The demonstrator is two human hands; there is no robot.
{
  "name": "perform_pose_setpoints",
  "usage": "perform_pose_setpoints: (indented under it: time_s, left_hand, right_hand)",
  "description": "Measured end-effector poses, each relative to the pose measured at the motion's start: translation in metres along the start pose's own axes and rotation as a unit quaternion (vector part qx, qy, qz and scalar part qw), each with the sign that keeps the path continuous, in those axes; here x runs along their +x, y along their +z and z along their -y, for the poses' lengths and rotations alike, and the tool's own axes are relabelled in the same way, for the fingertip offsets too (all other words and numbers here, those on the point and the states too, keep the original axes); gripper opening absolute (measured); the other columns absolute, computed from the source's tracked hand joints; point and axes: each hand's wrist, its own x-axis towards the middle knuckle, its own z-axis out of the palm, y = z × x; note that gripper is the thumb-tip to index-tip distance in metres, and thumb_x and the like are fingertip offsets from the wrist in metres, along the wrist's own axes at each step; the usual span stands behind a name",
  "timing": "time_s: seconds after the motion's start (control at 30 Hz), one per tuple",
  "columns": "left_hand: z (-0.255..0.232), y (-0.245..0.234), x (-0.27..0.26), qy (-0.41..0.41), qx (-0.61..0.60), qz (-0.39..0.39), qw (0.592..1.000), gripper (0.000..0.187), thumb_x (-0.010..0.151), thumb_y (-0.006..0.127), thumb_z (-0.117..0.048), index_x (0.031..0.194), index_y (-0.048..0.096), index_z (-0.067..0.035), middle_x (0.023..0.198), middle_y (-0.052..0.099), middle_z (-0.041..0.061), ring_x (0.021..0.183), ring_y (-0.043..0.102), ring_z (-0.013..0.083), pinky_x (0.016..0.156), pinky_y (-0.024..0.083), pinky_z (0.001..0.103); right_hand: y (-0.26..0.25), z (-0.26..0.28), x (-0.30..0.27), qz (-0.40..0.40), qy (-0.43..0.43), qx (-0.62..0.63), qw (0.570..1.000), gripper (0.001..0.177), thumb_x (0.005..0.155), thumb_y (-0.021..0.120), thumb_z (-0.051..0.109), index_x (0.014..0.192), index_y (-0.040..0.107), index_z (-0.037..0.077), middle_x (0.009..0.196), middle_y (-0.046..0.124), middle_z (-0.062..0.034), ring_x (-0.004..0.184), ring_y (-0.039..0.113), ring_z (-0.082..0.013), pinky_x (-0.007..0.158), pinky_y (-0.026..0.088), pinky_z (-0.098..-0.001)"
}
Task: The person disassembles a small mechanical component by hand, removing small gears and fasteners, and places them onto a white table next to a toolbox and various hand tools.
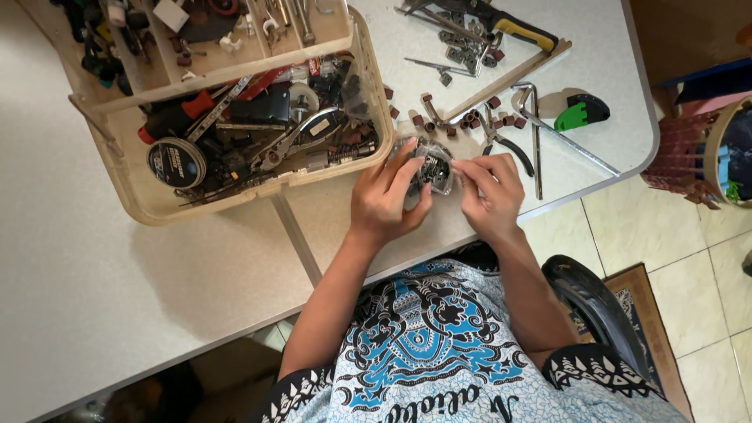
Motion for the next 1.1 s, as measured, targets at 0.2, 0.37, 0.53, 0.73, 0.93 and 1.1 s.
perform_pose_setpoints:
  time_s: [0.2,0.37,0.53,0.73,0.93,1.1]
  left_hand:
    - [0.002,0.003,0.003,-0.020,0.017,0.035,0.999,0.045,0.085,0.080,-0.019,0.124,0.066,-0.001,0.136,0.065,0.018,0.131,0.062,0.0388,0.106,0.053,0.044]
    - [0.005,0.010,0.003,-0.026,0.014,0.053,0.998,0.052,0.086,0.082,-0.023,0.128,0.063,0.000,0.136,0.064,0.020,0.136,0.057,0.0407,0.111,0.049,0.047]
    - [0.008,0.014,0.007,-0.034,0.009,0.063,0.997,0.050,0.085,0.082,-0.022,0.126,0.062,0.000,0.136,0.064,0.021,0.138,0.055,0.0420,0.114,0.048,0.048]
    - [0.007,0.021,0.011,-0.017,-0.002,0.058,0.998,0.053,0.084,0.084,-0.019,0.126,0.059,0.000,0.132,0.065,0.021,0.136,0.055,0.0459,0.114,0.047,0.052]
    - [0.007,0.020,0.009,-0.004,-0.003,0.055,0.998,0.052,0.082,0.085,-0.017,0.125,0.060,0.000,0.129,0.067,0.020,0.133,0.057,0.0464,0.114,0.047,0.054]
    - [0.005,0.018,0.009,-0.009,-0.016,0.053,0.998,0.049,0.084,0.083,-0.015,0.124,0.060,0.000,0.127,0.068,0.021,0.133,0.057,0.0465,0.115,0.047,0.053]
  right_hand:
    - [-0.006,-0.012,0.020,-0.028,0.012,-0.033,0.999,0.025,0.090,0.078,-0.010,0.110,0.076,0.004,0.099,0.065,-0.0106,0.090,0.060,-0.0262,0.076,0.048,-0.0349]
    - [0.007,-0.029,0.049,-0.014,0.028,-0.076,0.997,0.030,0.095,0.076,-0.005,0.121,0.076,0.007,0.105,0.059,-0.0115,0.096,0.060,-0.0284,0.082,0.049,-0.0377]
    - [0.033,-0.044,0.081,0.010,0.034,-0.175,0.984,0.049,0.085,0.069,0.002,0.131,0.076,0.017,0.110,0.055,-0.0112,0.094,0.057,-0.0288,0.082,0.048,-0.0410]
    - [0.043,-0.045,0.086,0.032,0.039,-0.201,0.978,0.028,0.090,0.077,0.024,0.116,0.078,0.017,0.104,0.053,-0.0095,0.098,0.053,-0.0296,0.082,0.042,-0.0438]
    - [0.050,-0.046,0.081,0.037,0.029,-0.187,0.981,0.022,0.090,0.075,0.016,0.112,0.076,0.013,0.103,0.055,-0.0058,0.099,0.053,-0.0265,0.085,0.040,-0.0421]
    - [0.049,-0.048,0.077,0.039,-0.025,-0.200,0.979,0.032,0.079,0.070,0.005,0.111,0.072,0.009,0.104,0.059,-0.0047,0.101,0.053,-0.0261,0.086,0.038,-0.0418]
